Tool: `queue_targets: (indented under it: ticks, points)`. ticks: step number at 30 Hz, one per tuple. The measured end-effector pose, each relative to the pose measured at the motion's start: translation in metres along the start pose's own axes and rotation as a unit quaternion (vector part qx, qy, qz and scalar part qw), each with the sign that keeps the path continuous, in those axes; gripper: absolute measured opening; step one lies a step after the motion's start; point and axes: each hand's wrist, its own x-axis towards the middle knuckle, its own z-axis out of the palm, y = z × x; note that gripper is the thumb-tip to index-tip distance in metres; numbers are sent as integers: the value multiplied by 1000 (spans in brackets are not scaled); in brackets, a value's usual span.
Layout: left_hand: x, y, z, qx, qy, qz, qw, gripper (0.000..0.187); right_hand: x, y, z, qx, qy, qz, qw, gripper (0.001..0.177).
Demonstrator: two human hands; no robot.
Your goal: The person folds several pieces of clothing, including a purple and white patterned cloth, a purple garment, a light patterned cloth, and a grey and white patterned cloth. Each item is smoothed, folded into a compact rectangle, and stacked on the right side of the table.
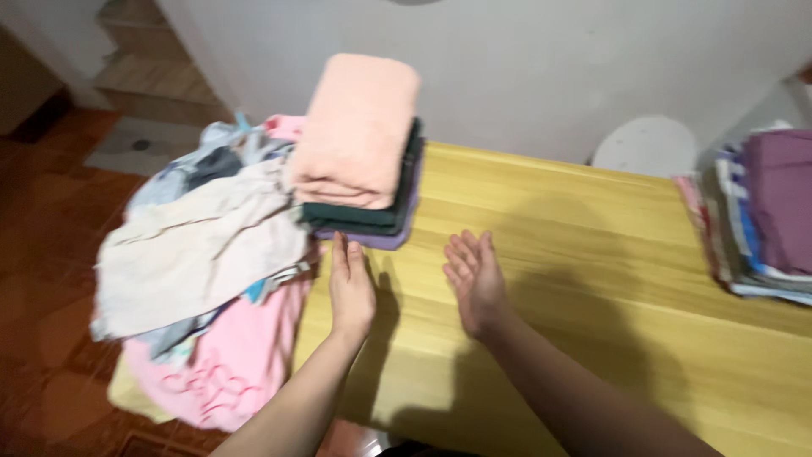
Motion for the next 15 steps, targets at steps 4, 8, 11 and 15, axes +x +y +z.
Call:
queue_targets:
  ticks: [4, 8, 11, 15]
  points:
    - [21, -12, -62, -9, 40, 6, 999, 66, 10, 46, 70, 22, -46, 25, 998, 85]
    - [48, -21, -108, -23, 122, 21, 992, 60, 27, 78, 120, 49, -58, 66, 995, 85]
    - [69, -29, -145, 47, 182, 62, 980, 54, 43, 100, 144, 27, -48, 89, 995, 83]
    - [105, -39, -187, 136, 242, 82, 957, 53, 65, 130, 163, -15, -32, 112, 993, 75]
